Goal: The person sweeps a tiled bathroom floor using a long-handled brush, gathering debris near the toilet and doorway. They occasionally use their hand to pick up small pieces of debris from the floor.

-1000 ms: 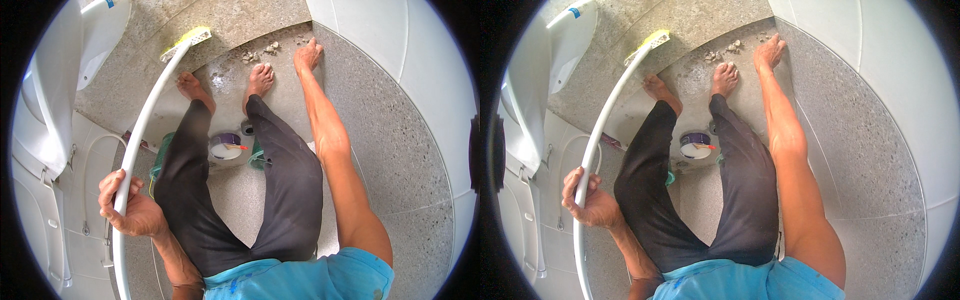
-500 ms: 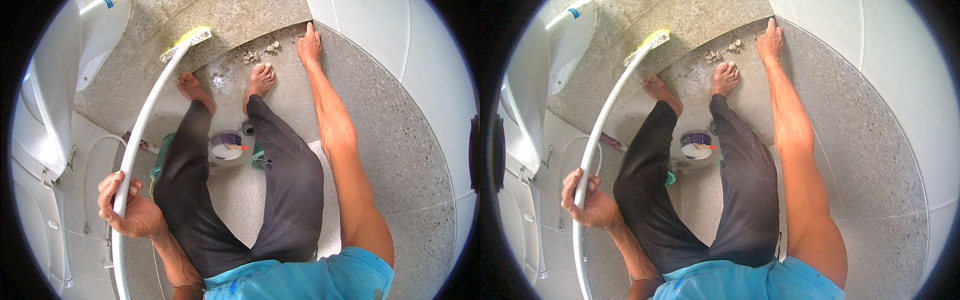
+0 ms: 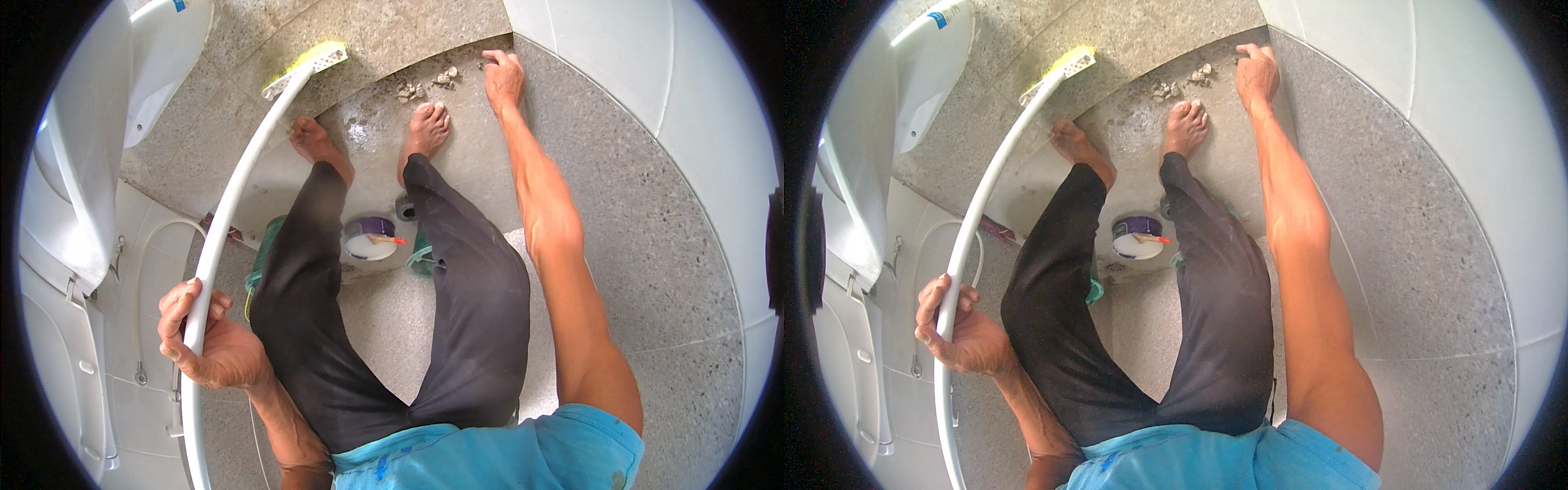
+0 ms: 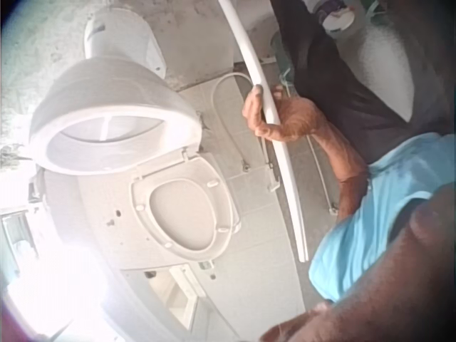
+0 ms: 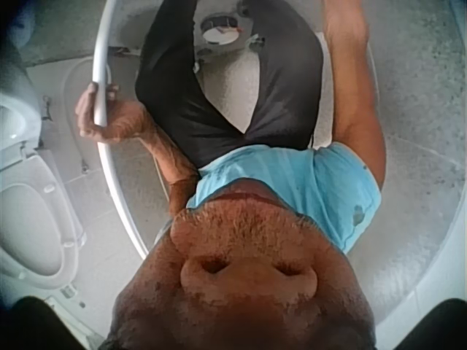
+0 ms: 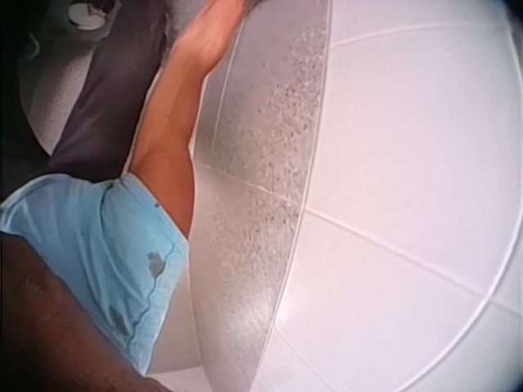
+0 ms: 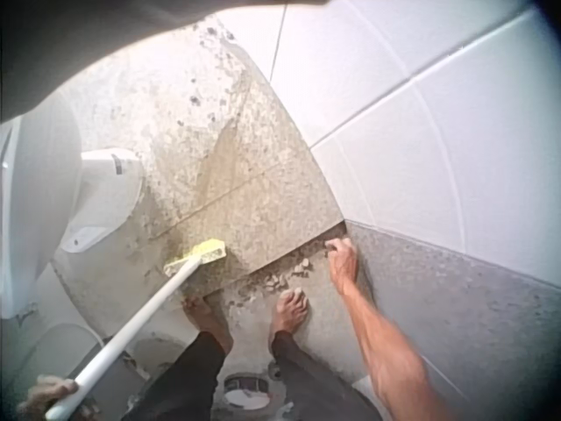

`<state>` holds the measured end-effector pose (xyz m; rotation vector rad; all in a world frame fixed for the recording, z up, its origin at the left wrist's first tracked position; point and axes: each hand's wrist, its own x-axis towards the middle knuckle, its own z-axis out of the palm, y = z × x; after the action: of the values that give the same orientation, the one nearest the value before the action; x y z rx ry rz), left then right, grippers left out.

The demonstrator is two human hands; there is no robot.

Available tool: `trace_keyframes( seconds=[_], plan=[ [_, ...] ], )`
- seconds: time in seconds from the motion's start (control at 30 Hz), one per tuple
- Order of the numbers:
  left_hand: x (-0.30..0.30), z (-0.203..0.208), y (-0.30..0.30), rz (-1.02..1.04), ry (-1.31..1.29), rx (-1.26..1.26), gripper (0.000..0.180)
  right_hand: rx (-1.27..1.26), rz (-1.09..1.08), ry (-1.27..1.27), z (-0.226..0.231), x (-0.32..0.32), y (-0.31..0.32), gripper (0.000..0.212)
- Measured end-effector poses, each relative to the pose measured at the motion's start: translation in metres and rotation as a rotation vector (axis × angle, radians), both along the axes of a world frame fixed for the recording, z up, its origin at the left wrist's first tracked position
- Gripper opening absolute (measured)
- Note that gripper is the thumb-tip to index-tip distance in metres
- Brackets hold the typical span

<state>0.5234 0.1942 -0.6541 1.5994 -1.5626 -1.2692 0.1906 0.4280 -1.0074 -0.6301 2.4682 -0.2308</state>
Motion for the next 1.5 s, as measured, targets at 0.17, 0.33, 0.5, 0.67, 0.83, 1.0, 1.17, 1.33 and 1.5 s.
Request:
trace_keyframes(
  seconds=[0.17,0.33,0.5,0.67,0.83,1.0,1.17,1.33,1.5],
  plan=[
    [0.001,0.000,0.001,0.017,0.000,0.008,0.049,0.055,-0.122,0.238,-0.003,0.009,0.007,0.039],
    [0.001,-0.002,-0.001,-0.014,0.016,0.007,0.048,-0.071,0.136,0.065,-0.030,0.020,0.021,0.032],
    [0.002,-0.001,0.002,0.006,-0.024,-0.009,0.049,-0.117,0.126,0.089,0.003,0.046,-0.005,0.032],
    [0.000,-0.001,0.000,-0.001,0.005,-0.001,0.049,0.011,0.103,0.143,-0.010,0.059,-0.006,0.034],
    [0.000,0.000,0.002,0.005,-0.036,-0.016,0.050,-0.182,0.173,-0.132,0.014,0.083,-0.011,0.033],
    [-0.002,0.000,0.005,0.031,-0.011,-0.022,0.051,-0.084,0.212,-0.463,0.060,0.089,-0.006,0.030],
    [0.010,0.002,0.011,-0.004,0.022,-0.010,0.046,-0.151,0.232,-0.503,0.137,0.123,-0.032,0.023],
    [0.012,0.010,0.013,0.051,0.003,0.094,0.050,-0.214,0.149,-0.291,0.131,0.153,-0.018,0.022],
    [0.028,-0.002,0.017,0.054,0.069,0.067,0.051,0.113,-0.181,-0.266,0.099,0.119,-0.028,0.028]
  ],
)
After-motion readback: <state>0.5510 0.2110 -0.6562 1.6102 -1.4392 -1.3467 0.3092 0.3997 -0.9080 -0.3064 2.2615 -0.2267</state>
